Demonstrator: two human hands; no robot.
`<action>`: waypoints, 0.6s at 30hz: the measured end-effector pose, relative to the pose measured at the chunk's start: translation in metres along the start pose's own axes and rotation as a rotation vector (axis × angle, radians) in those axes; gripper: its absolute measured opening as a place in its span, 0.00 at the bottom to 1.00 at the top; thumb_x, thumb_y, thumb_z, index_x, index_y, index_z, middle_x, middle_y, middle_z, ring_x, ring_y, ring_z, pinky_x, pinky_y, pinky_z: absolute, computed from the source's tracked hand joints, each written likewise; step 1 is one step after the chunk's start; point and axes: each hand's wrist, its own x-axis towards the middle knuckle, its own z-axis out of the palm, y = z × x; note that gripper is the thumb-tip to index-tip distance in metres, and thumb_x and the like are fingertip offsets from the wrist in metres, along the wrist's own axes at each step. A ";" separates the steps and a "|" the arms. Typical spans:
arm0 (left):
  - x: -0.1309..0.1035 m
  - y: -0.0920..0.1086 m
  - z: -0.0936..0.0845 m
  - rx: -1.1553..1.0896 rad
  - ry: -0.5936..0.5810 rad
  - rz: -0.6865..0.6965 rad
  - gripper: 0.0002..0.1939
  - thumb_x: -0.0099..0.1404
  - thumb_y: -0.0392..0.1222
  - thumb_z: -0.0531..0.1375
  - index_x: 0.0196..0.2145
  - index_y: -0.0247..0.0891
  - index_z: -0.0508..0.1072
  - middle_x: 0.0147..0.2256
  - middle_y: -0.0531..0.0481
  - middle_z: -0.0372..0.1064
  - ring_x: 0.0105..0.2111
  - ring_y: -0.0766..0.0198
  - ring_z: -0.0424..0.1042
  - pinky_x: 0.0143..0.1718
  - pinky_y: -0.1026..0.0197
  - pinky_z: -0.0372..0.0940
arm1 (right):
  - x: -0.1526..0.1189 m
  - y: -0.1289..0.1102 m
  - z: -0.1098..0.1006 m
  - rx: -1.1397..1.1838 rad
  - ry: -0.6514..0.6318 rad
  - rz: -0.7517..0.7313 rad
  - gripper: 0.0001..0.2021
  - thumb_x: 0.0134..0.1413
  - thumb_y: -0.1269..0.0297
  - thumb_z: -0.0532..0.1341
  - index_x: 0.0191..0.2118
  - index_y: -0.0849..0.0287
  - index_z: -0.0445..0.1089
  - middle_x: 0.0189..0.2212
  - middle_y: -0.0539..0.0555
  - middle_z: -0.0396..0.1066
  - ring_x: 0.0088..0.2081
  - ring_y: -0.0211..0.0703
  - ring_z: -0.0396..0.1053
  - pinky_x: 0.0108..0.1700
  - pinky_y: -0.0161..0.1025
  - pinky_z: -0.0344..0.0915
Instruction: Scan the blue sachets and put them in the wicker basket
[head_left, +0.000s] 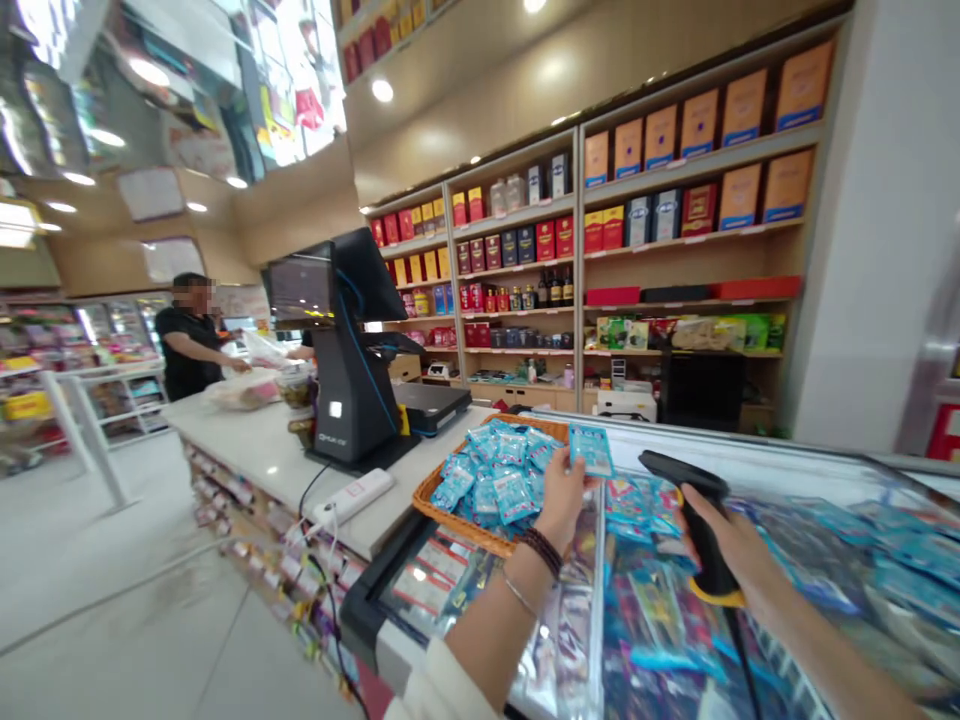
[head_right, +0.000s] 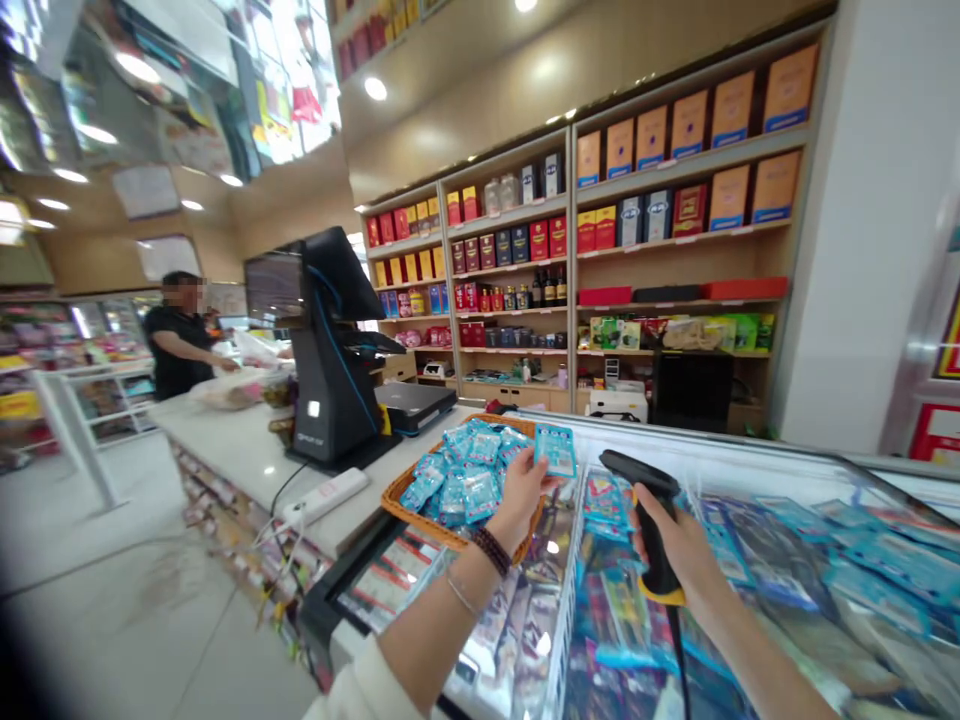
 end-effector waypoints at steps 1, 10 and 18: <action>0.002 0.011 -0.017 0.094 0.029 0.062 0.11 0.63 0.43 0.62 0.42 0.36 0.72 0.39 0.45 0.75 0.34 0.62 0.77 0.41 0.57 0.74 | 0.002 0.001 0.011 0.002 -0.030 0.002 0.23 0.41 0.42 0.72 0.26 0.58 0.69 0.17 0.49 0.67 0.14 0.35 0.61 0.13 0.33 0.60; -0.008 0.057 -0.137 1.145 0.483 0.421 0.26 0.63 0.38 0.59 0.58 0.32 0.68 0.61 0.30 0.63 0.65 0.43 0.58 0.65 0.40 0.52 | -0.008 0.002 0.052 0.030 -0.133 -0.024 0.22 0.40 0.44 0.72 0.26 0.57 0.67 0.17 0.49 0.67 0.13 0.34 0.60 0.12 0.33 0.58; -0.037 0.030 -0.056 1.177 0.072 0.694 0.20 0.67 0.38 0.57 0.57 0.39 0.69 0.58 0.38 0.64 0.61 0.49 0.61 0.63 0.42 0.55 | -0.020 -0.025 -0.042 0.085 0.058 -0.025 0.21 0.39 0.48 0.74 0.30 0.58 0.70 0.19 0.49 0.68 0.15 0.35 0.62 0.13 0.31 0.60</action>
